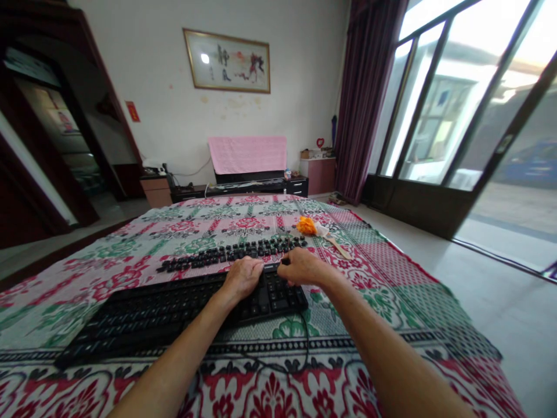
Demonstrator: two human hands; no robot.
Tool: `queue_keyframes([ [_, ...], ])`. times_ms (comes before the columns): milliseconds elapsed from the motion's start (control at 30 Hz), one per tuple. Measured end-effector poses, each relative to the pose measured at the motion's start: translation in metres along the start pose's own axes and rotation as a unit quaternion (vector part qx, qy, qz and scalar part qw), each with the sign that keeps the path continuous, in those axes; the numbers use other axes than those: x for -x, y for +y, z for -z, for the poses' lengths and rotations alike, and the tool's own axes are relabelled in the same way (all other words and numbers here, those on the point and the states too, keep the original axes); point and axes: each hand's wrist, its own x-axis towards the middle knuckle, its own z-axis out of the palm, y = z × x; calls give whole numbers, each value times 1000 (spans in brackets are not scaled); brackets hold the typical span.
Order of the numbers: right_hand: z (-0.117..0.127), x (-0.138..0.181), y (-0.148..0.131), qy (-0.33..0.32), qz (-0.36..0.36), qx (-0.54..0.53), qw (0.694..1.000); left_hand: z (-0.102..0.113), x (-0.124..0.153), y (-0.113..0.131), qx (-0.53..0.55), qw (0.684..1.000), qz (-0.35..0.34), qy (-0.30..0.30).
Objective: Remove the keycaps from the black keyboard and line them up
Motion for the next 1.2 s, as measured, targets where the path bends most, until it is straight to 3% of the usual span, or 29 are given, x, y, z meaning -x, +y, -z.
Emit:
queue_keyframes([
  [433, 0, 1, -4, 65, 17, 95, 993, -3, -6, -3, 26, 999, 41, -12],
  [567, -4, -4, 3, 4, -15, 54, 998, -4, -10, -5, 20, 998, 49, -24],
  [733, -6, -9, 5, 31, -4, 41, 999, -4, -10, -3, 13, 999, 44, -18],
  [1033, -5, -14, 13, 0, -38, -71, 997, -2, -8, 0, 10, 999, 50, -12],
  [1200, -6, -7, 4, 70, -12, 39, 997, -5, -6, 3, -13, 999, 52, 5],
])
